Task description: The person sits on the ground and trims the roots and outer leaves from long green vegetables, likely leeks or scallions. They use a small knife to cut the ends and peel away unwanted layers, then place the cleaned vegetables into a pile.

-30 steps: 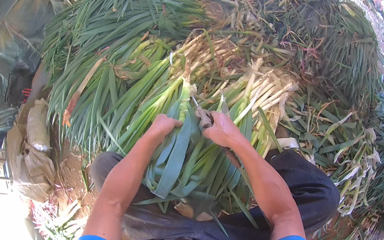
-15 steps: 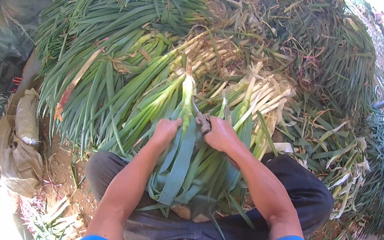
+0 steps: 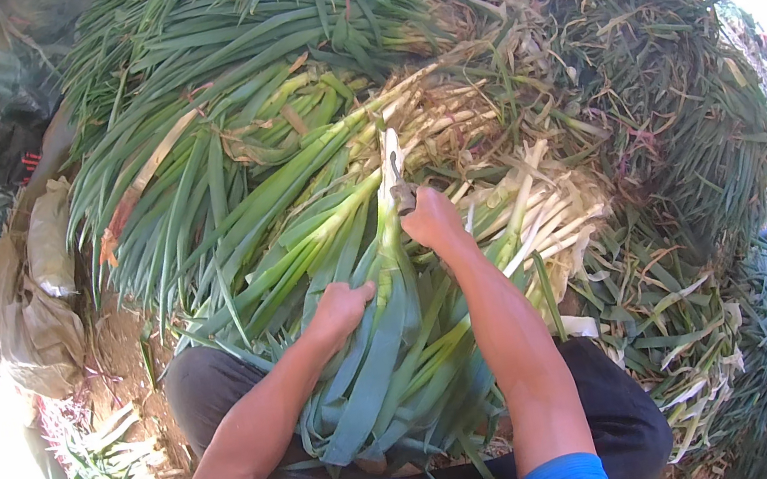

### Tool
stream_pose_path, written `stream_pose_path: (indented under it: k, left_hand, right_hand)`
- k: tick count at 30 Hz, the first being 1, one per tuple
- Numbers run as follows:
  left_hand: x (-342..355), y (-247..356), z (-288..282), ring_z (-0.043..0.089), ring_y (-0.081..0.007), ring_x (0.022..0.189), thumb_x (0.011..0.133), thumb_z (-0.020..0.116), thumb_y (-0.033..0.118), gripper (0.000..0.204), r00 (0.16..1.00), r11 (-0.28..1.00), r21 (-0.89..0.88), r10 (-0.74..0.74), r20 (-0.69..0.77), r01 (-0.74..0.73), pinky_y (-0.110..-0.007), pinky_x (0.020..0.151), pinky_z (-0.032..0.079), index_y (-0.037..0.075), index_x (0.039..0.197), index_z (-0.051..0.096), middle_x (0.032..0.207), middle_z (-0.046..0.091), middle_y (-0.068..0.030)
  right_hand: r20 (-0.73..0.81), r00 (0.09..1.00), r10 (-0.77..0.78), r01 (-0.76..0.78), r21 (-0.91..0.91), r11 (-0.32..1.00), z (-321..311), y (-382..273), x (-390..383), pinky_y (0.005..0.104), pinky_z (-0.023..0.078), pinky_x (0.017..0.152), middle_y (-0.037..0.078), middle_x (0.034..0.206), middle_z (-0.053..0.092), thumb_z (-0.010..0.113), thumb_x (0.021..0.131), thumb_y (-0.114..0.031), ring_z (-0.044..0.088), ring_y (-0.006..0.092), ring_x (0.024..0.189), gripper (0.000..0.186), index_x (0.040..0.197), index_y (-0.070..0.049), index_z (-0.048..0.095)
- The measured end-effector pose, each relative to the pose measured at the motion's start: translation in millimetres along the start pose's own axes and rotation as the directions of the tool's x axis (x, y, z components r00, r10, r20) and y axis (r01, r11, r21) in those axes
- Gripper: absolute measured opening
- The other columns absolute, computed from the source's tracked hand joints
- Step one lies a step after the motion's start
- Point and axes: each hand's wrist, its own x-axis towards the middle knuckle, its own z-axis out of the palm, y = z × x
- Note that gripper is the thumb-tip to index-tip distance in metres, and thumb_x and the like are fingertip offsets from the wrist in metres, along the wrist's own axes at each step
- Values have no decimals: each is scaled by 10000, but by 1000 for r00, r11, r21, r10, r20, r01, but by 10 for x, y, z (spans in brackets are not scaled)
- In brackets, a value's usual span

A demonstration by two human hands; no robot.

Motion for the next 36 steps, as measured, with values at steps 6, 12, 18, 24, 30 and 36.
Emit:
stream_pose_path:
  k: [6,12,18,24,30,36]
  left_hand:
    - [-89,138,-19,677,-272,738,852,684,361,502,997,996,-61,-61,53,64,-435,706,511,-140,894,693,789,700,-215]
    - [8,-16,29,681,-255,781,882,698,306,439,986,959,-251,-100,136,132,-418,736,517,-122,978,710,900,728,-179]
    - [-5,125,-12,702,-274,931,1011,621,308,416,951,748,-594,-176,254,297,-391,912,532,-79,1150,687,1064,742,-154]
    - [231,60,134,729,-284,874,1024,584,291,371,902,614,-689,-95,421,386,-429,856,588,-30,1184,678,1046,752,-156]
    - [164,151,203,745,-313,857,968,656,192,313,893,548,-746,-3,451,378,-446,838,609,-59,1153,676,1027,755,-189]
    - [273,37,210,743,-315,849,924,711,139,289,917,634,-702,-29,399,325,-448,824,610,-79,1113,692,1022,752,-198]
  right_hand:
    - [-132,991,-17,20,16,1000,79,114,559,511,525,903,336,1058,689,666,741,-145,658,493,1018,341,1000,77,674]
    - [-38,990,138,-133,117,984,-7,203,332,465,547,855,324,1064,703,709,709,-162,698,448,1005,434,1059,93,679]
    - [262,963,67,-92,84,992,-510,227,-725,411,523,716,200,855,698,738,677,-204,664,307,742,438,1018,66,680]
    - [311,950,43,-94,153,984,-1017,8,-1814,396,512,764,211,879,695,714,717,-207,668,293,820,477,1103,68,663]
    - [301,953,29,-52,67,996,-959,-178,-2150,442,516,843,258,941,698,699,718,-184,673,414,913,422,1071,42,659]
    - [238,971,-4,0,16,1000,-831,-235,-2166,488,513,873,309,999,691,664,790,-177,653,476,995,377,1112,18,673]
